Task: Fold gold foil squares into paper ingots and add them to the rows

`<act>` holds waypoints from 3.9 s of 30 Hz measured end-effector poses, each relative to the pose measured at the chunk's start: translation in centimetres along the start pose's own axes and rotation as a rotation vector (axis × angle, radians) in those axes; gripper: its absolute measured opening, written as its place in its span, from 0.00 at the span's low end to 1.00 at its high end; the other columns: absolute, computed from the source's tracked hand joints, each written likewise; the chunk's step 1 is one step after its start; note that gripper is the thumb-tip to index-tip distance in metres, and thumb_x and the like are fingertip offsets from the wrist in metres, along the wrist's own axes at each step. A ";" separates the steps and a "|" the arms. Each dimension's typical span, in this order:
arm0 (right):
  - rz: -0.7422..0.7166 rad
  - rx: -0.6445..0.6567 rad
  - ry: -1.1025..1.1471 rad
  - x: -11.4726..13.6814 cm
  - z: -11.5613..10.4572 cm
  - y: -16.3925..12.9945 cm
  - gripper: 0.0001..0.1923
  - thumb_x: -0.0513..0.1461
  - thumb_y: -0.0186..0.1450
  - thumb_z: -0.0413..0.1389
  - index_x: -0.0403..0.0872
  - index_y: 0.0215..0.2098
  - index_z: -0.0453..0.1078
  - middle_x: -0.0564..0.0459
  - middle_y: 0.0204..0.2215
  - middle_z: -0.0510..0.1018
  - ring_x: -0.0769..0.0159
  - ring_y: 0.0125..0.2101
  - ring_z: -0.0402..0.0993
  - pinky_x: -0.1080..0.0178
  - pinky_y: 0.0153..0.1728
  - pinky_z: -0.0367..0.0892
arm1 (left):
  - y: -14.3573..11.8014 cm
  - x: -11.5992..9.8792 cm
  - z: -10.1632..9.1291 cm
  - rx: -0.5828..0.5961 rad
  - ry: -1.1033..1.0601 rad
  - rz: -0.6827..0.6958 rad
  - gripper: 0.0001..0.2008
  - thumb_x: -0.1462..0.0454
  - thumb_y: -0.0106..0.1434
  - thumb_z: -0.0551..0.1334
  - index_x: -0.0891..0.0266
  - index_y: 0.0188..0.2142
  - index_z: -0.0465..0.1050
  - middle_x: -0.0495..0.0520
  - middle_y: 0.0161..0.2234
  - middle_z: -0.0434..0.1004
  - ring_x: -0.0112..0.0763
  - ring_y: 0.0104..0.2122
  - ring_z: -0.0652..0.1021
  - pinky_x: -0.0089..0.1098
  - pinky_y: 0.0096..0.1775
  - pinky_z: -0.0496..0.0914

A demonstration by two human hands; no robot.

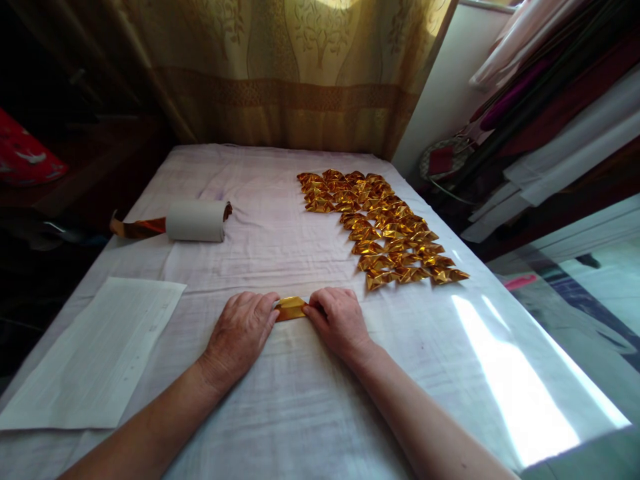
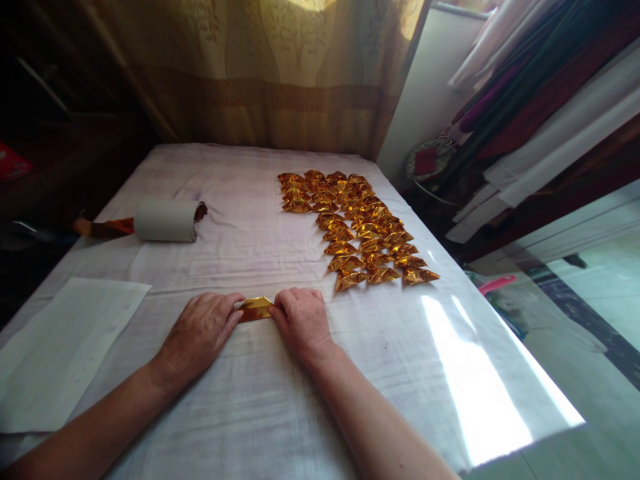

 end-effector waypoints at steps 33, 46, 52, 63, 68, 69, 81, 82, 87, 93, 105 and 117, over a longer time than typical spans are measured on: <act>-0.020 0.373 -0.283 0.1 -0.2 -2.3 0.32 0.54 0.72 0.45 0.53 0.70 0.51 0.46 0.71 0.46 0.47 0.70 0.39 0.37 0.65 0.39 | 0.3 -0.5 -0.1 0.078 0.030 -0.020 0.09 0.65 0.70 0.56 0.57 0.42 0.76 0.53 0.38 0.77 0.38 0.38 0.74 0.39 0.42 0.67; -0.012 0.378 -0.275 0.4 -0.3 -2.1 0.34 0.56 0.71 0.45 0.52 0.70 0.51 0.46 0.70 0.47 0.47 0.70 0.40 0.38 0.65 0.39 | -1.8 -1.7 2.0 0.382 0.017 0.133 0.32 0.47 0.71 0.46 0.58 0.69 0.51 0.56 0.68 0.57 0.42 0.67 0.59 0.49 0.66 0.33; 0.007 0.375 -0.278 0.4 -0.3 -2.1 0.33 0.56 0.71 0.45 0.54 0.70 0.51 0.47 0.71 0.47 0.47 0.70 0.40 0.38 0.65 0.39 | -4.1 1.0 0.4 0.379 0.057 0.128 0.31 0.47 0.71 0.48 0.55 0.69 0.52 0.53 0.67 0.60 0.44 0.66 0.60 0.49 0.65 0.32; 0.044 0.344 -0.280 0.6 -0.3 -2.1 0.36 0.55 0.71 0.45 0.45 0.70 0.51 0.43 0.70 0.47 0.48 0.70 0.39 0.40 0.66 0.37 | -3.8 0.2 -0.2 0.337 0.075 0.063 0.28 0.51 0.71 0.48 0.59 0.66 0.59 0.55 0.65 0.63 0.42 0.65 0.62 0.47 0.66 0.38; -0.163 0.337 -0.226 2.7 0.5 -1.2 0.30 0.53 0.72 0.46 0.55 0.70 0.52 0.47 0.71 0.44 0.52 0.70 0.36 0.41 0.66 0.35 | -4.3 0.3 0.1 0.287 0.099 0.011 0.27 0.52 0.70 0.50 0.56 0.65 0.60 0.59 0.66 0.61 0.44 0.65 0.62 0.50 0.66 0.45; -0.205 0.357 -0.210 3.1 0.7 -1.0 0.29 0.53 0.73 0.46 0.57 0.69 0.53 0.47 0.71 0.44 0.52 0.70 0.36 0.41 0.66 0.36 | -4.3 0.4 0.1 0.274 0.099 -0.003 0.27 0.51 0.70 0.50 0.55 0.65 0.61 0.60 0.66 0.61 0.45 0.65 0.62 0.51 0.65 0.47; -0.070 0.318 -0.232 3.5 1.0 0.6 0.28 0.55 0.73 0.42 0.57 0.68 0.57 0.44 0.70 0.49 0.48 0.70 0.41 0.38 0.65 0.41 | -4.2 -0.4 0.4 0.271 0.118 0.008 0.26 0.54 0.71 0.50 0.57 0.65 0.60 0.57 0.65 0.63 0.43 0.65 0.61 0.51 0.66 0.44; -0.056 0.327 -0.226 3.4 1.0 0.5 0.29 0.55 0.73 0.42 0.56 0.68 0.56 0.43 0.71 0.48 0.47 0.70 0.40 0.38 0.65 0.41 | -4.2 -0.4 0.5 0.267 0.123 0.014 0.26 0.54 0.71 0.49 0.58 0.65 0.60 0.57 0.65 0.64 0.43 0.66 0.61 0.50 0.66 0.43; -0.075 0.340 -0.226 2.3 0.1 -1.4 0.30 0.54 0.73 0.43 0.54 0.69 0.55 0.41 0.71 0.45 0.47 0.70 0.37 0.39 0.65 0.38 | -4.1 -0.5 0.5 0.245 0.128 0.042 0.26 0.53 0.73 0.46 0.59 0.64 0.63 0.56 0.63 0.67 0.41 0.64 0.64 0.48 0.66 0.43; -0.015 0.342 -0.255 0.9 -0.3 -2.7 0.30 0.54 0.73 0.42 0.54 0.69 0.55 0.41 0.70 0.48 0.48 0.70 0.39 0.40 0.65 0.39 | -3.9 -0.4 0.1 0.264 0.146 0.085 0.26 0.53 0.73 0.46 0.61 0.64 0.63 0.58 0.63 0.67 0.43 0.64 0.65 0.48 0.66 0.45; -0.001 0.265 -0.283 1.4 -0.6 -2.1 0.26 0.52 0.73 0.44 0.55 0.66 0.60 0.42 0.69 0.55 0.47 0.69 0.46 0.41 0.64 0.45 | -3.3 -1.1 -0.7 0.191 0.159 0.079 0.23 0.55 0.72 0.47 0.59 0.59 0.69 0.59 0.59 0.73 0.45 0.60 0.70 0.52 0.65 0.48; -0.015 0.066 -0.112 0.9 -1.1 -1.1 0.10 0.41 0.67 0.57 0.51 0.45 0.78 0.48 0.59 0.72 0.53 0.61 0.63 0.52 0.60 0.57 | 0.6 0.2 -1.3 0.123 -0.033 -0.142 0.10 0.60 0.67 0.58 0.59 0.45 0.74 0.55 0.42 0.81 0.40 0.43 0.78 0.41 0.46 0.69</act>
Point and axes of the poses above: each hand's wrist, its own y-axis towards the middle knuckle, its own z-axis out of the palm, x = y × z, the point moved 4 cm from there along y, towards the middle knuckle
